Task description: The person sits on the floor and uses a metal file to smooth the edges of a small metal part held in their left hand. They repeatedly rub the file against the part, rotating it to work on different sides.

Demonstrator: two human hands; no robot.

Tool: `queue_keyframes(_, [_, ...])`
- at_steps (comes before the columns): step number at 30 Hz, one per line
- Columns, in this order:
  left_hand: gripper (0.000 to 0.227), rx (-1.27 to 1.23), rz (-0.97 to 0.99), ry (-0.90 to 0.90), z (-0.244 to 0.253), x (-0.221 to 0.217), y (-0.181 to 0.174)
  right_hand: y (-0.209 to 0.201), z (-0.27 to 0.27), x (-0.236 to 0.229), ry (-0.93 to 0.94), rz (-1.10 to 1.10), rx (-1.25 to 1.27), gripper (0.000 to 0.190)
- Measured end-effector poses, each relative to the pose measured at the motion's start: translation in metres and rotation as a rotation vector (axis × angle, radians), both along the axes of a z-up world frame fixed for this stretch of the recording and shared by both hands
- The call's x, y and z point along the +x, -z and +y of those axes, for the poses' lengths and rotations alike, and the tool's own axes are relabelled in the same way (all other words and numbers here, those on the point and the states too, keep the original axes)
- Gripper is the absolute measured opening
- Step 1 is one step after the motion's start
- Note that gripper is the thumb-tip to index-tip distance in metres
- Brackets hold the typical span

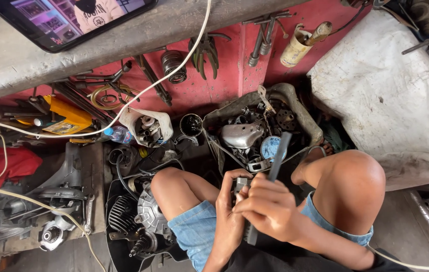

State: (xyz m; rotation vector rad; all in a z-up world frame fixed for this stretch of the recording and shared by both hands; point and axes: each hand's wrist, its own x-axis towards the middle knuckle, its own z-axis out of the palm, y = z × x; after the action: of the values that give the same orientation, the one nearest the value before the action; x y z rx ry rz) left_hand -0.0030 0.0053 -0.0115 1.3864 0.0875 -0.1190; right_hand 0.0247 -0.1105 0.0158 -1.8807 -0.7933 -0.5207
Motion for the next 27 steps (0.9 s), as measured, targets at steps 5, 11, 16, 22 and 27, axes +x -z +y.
queue_keyframes(5, [0.026,0.116,-0.028,0.000,0.000,-0.001,-0.002,-0.003,-0.011,0.014,0.091,0.002,-0.005,0.020])
queue_keyframes(11, [0.034,0.036,-0.023,0.038,-0.001,-0.002,0.011,0.001,-0.005,0.007,0.050,-0.135,-0.073,0.019])
queue_keyframes(16, [0.026,0.092,-0.010,0.017,0.000,-0.003,0.002,-0.004,-0.012,0.015,0.177,-0.086,-0.049,0.020])
queue_keyframes(22, [0.035,0.123,-0.064,0.107,0.001,-0.001,-0.004,0.016,-0.022,0.000,-0.025,-0.192,-0.317,0.017])
queue_keyframes(27, [0.036,0.124,-0.061,0.148,0.006,-0.005,0.007,0.010,-0.020,0.007,-0.090,-0.025,-0.084,0.022])
